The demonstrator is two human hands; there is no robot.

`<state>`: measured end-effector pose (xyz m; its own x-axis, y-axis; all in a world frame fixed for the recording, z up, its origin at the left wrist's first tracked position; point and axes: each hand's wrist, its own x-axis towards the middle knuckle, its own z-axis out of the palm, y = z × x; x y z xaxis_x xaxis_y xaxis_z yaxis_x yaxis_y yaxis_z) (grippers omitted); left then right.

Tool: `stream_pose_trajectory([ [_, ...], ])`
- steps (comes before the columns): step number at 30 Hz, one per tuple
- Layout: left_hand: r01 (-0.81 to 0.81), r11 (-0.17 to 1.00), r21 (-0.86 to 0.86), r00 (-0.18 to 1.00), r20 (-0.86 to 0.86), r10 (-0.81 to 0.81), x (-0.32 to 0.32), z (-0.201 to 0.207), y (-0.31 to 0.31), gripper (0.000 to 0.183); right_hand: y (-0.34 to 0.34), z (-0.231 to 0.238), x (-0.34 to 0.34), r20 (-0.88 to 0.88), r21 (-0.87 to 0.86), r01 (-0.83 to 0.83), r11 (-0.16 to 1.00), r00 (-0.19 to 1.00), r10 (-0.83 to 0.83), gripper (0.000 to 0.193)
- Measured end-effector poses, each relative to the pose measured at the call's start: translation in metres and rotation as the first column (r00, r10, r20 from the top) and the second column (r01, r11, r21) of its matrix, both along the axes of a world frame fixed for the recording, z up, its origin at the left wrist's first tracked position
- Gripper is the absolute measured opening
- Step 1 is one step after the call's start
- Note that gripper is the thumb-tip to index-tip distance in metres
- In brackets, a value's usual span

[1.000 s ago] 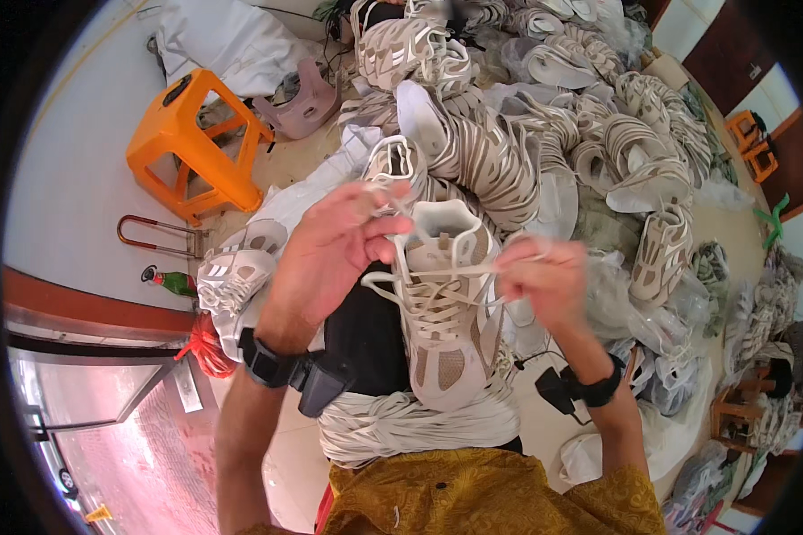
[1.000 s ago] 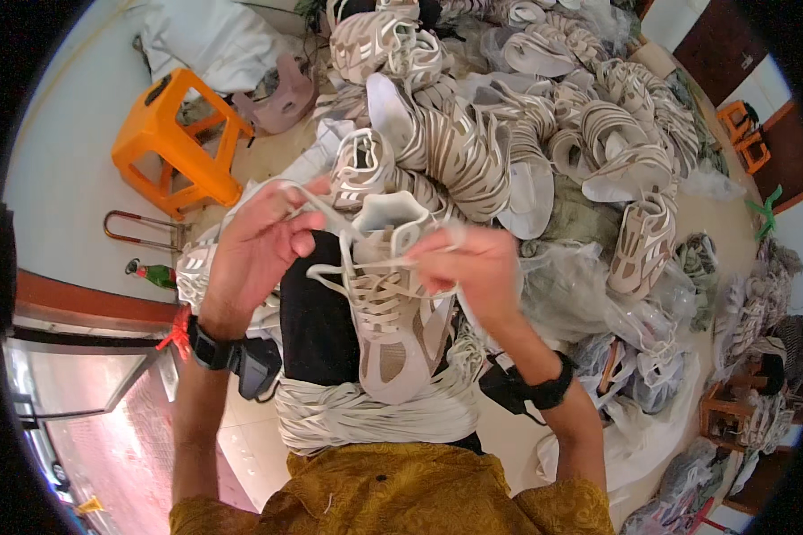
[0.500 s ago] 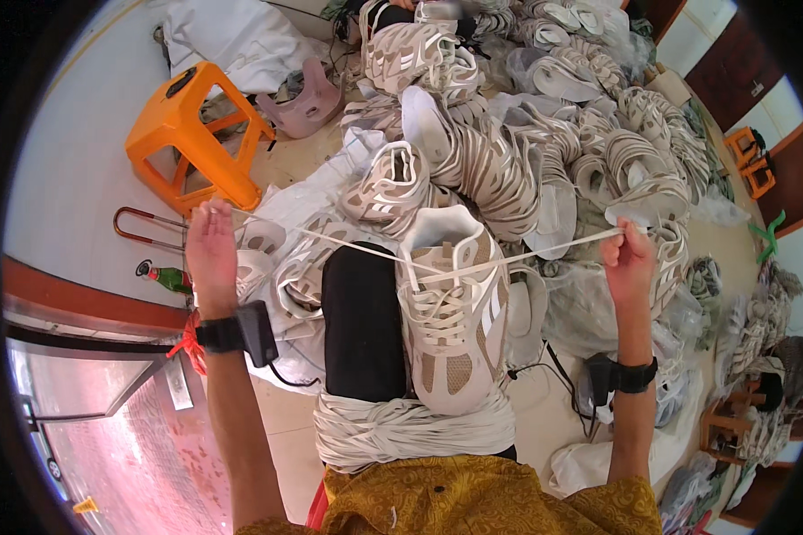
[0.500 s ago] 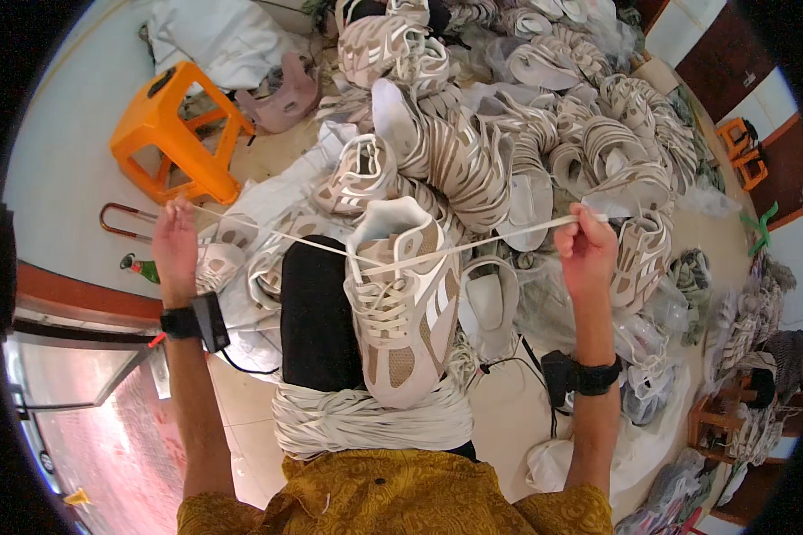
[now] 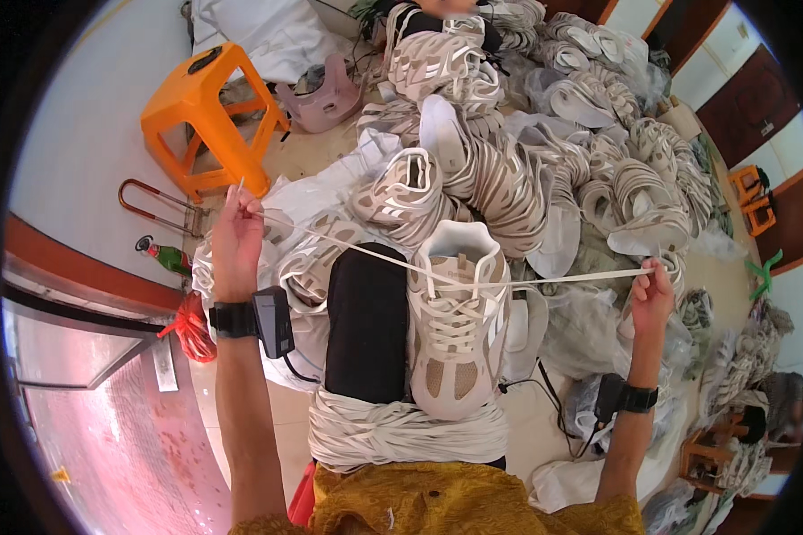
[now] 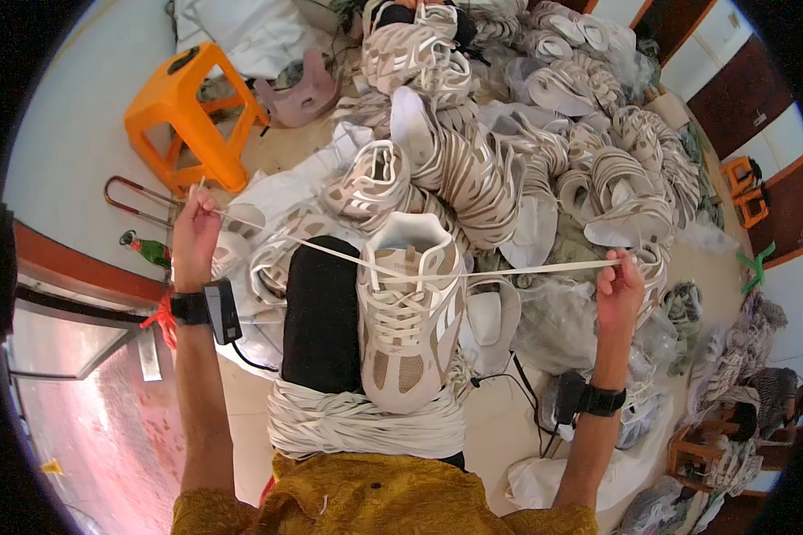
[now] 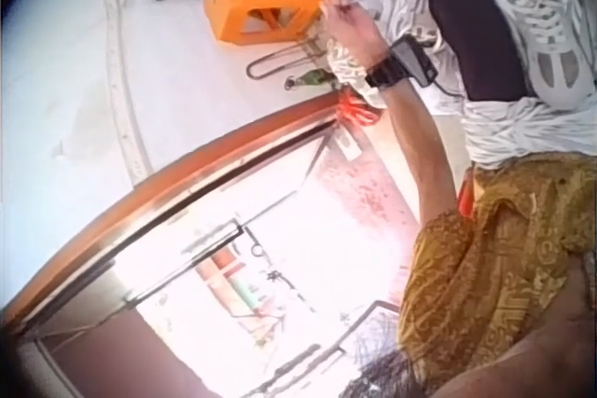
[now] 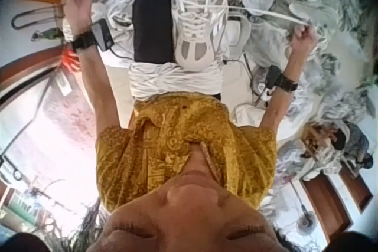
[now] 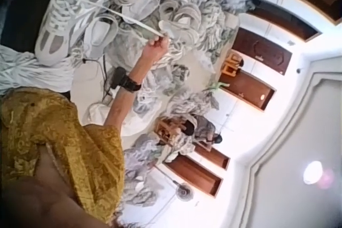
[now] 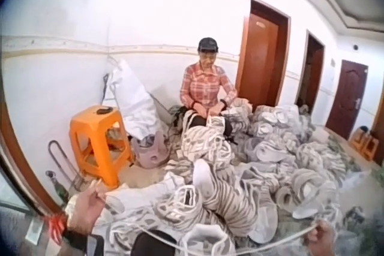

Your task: Lacing and preparing shoe uppers in a manufacturing setting.

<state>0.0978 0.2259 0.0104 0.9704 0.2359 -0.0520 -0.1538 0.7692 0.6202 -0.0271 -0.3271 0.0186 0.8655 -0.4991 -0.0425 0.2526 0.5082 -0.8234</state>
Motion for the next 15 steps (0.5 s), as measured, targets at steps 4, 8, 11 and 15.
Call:
stream_pose_trajectory([
  [4, 0.118, 0.989, 0.093, 0.992, -0.054, -0.113, 0.008, -0.008, 0.011, 0.017, -0.031, -0.023, 0.002, 0.208, 0.180, -0.225, 0.958, 0.960, 0.187, 0.018],
  [8, 0.201, 0.921, 0.334, 0.974, -0.169, -0.151, -0.003, -0.003, -0.024, 0.017, -0.054, -0.026, 0.001, 0.254, 0.181, -0.240, 0.954, 0.948, 0.190, 0.018],
  [11, 0.362, 0.628, 0.688, 0.930, -0.309, -0.198, -0.023, 0.002, -0.080, 0.018, -0.044, -0.014, 0.003, 0.060, 0.093, -0.155, 0.984, 0.987, 0.150, 0.017],
  [15, 0.325, 0.357, 0.876, 0.936, -0.246, -0.250, -0.042, -0.013, -0.129, 0.015, 0.062, 0.004, 0.029, -0.168, -0.744, -0.315, 0.589, 0.942, 0.291, 0.015],
])
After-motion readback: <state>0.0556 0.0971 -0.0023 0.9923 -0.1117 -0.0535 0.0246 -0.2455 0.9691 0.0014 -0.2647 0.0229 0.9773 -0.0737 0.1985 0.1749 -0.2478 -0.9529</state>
